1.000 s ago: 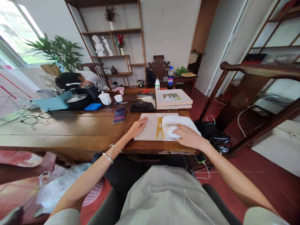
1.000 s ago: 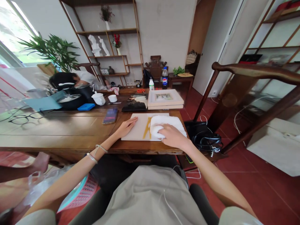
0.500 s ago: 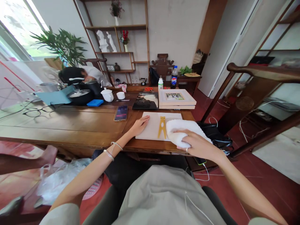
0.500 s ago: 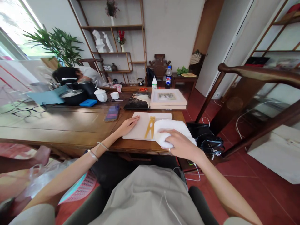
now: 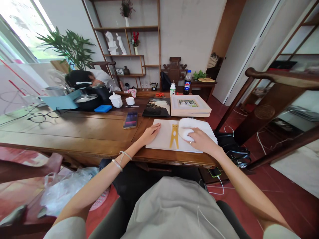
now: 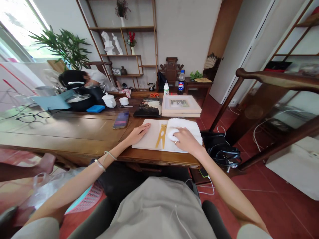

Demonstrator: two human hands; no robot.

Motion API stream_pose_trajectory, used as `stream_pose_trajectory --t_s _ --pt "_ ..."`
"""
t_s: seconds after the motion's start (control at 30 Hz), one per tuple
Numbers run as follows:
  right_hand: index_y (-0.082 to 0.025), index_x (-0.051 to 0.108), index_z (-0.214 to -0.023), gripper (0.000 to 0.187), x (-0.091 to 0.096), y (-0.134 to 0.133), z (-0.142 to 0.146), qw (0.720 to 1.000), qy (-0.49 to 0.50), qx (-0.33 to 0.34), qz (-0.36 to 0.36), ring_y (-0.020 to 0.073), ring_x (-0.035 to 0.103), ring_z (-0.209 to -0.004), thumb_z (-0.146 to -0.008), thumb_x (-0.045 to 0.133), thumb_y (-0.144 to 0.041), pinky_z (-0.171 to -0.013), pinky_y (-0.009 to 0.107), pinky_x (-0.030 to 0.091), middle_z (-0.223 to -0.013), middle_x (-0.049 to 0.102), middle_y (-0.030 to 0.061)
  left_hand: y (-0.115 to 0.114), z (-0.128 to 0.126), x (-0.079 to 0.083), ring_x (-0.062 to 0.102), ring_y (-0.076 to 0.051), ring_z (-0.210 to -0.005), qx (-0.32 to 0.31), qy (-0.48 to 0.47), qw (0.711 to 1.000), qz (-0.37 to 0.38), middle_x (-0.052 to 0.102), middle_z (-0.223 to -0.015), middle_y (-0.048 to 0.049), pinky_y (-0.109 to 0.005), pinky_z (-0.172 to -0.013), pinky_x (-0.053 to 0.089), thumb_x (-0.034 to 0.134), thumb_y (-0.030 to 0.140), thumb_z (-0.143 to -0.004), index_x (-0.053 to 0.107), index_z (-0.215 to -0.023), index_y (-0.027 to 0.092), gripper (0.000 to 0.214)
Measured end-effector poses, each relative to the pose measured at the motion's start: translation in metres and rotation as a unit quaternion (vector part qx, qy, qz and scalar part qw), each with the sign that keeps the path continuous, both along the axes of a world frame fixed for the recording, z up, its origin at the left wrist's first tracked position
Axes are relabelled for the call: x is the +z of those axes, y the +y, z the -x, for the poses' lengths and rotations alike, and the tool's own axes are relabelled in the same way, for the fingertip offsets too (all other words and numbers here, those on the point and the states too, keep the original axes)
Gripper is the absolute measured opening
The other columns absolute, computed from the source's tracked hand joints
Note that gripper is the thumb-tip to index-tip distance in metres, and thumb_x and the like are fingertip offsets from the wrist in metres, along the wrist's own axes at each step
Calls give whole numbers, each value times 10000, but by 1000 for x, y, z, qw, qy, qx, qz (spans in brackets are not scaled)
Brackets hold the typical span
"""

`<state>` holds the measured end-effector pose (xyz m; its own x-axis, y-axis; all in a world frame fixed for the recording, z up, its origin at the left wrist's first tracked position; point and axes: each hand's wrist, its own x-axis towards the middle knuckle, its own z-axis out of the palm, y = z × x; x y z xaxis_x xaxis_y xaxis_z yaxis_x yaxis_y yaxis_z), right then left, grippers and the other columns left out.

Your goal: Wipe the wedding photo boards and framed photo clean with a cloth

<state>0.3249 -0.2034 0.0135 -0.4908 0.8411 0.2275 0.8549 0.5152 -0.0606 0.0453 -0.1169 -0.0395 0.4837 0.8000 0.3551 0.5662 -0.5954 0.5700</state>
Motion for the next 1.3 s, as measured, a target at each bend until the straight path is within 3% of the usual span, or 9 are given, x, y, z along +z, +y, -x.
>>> stream_pose_trajectory --t_s 0.17,0.27,0.5,0.67,0.87,1.0,1.1,1.2,1.3 --pt "-184 655 -761 284 15 -55 5 995 42 68 52 292 401 -1280 -624 465 -25 -1056 453 306 -1388 473 97 2 1 -2 433 -209 -1301 -1 -10 1000 -2 499 -1374 -78 -373 -1133 275 352 380 -914 582 -1234 136 464" --pt "-191 654 -743 293 21 -64 4 993 54 74 73 280 403 -1280 -621 454 -15 -1050 422 324 -1381 485 72 2 1 -3 432 -212 -1301 -1 -11 1000 -2 500 -1374 -81 -367 -1133 278 353 391 -913 582 -1236 129 474" --pt "-164 668 -863 199 8 -18 -9 998 37 -8 45 299 533 -1137 -861 488 -248 -967 410 397 -1110 638 140 3 1 -4 442 -219 -1294 -1 -18 1000 -7 503 -1367 -102 -374 -1129 293 357 377 -907 584 -1232 109 478" --pt "-143 665 -850 261 0 10 -9 999 27 -17 -4 307 561 -1076 -891 457 -296 -960 436 388 -1072 639 167 4 1 -6 443 -217 -1293 -2 -22 1000 -7 507 -1367 -85 -395 -1127 296 361 357 -904 586 -1229 132 455" --pt "-172 650 -830 244 12 -41 2 997 28 50 52 295 448 -1231 -709 468 -64 -1032 422 329 -1313 531 121 4 1 -6 450 -212 -1288 -1 -13 1000 -13 509 -1364 -99 -372 -1127 298 349 357 -910 584 -1231 111 468" --pt "-178 642 -842 283 23 -67 2 992 33 72 95 281 408 -1266 -678 451 -50 -1042 403 318 -1363 482 110 3 1 -5 447 -217 -1290 0 -14 1000 -16 502 -1369 -105 -370 -1128 294 350 377 -913 578 -1237 100 484" --pt "-175 636 -870 200 22 -49 -5 991 34 51 122 282 503 -1146 -797 451 -153 -950 392 391 -1189 590 131 3 1 -5 445 -219 -1292 -4 -17 1000 -12 505 -1366 -102 -375 -1128 293 353 384 -911 580 -1235 106 484" --pt "-160 629 -856 250 16 -9 -11 993 31 33 113 275 562 -999 -890 425 -300 -863 369 422 -976 636 127 3 1 -5 444 -224 -1292 -7 -20 1000 -9 505 -1365 -112 -376 -1127 297 355 378 -908 582 -1230 95 485" --pt "-151 626 -865 275 9 30 -9 997 28 6 77 272 563 -965 -906 427 -337 -831 349 419 -936 635 125 3 1 -4 446 -218 -1291 -6 -19 1000 -9 506 -1364 -113 -376 -1125 299 345 374 -910 583 -1228 95 486"
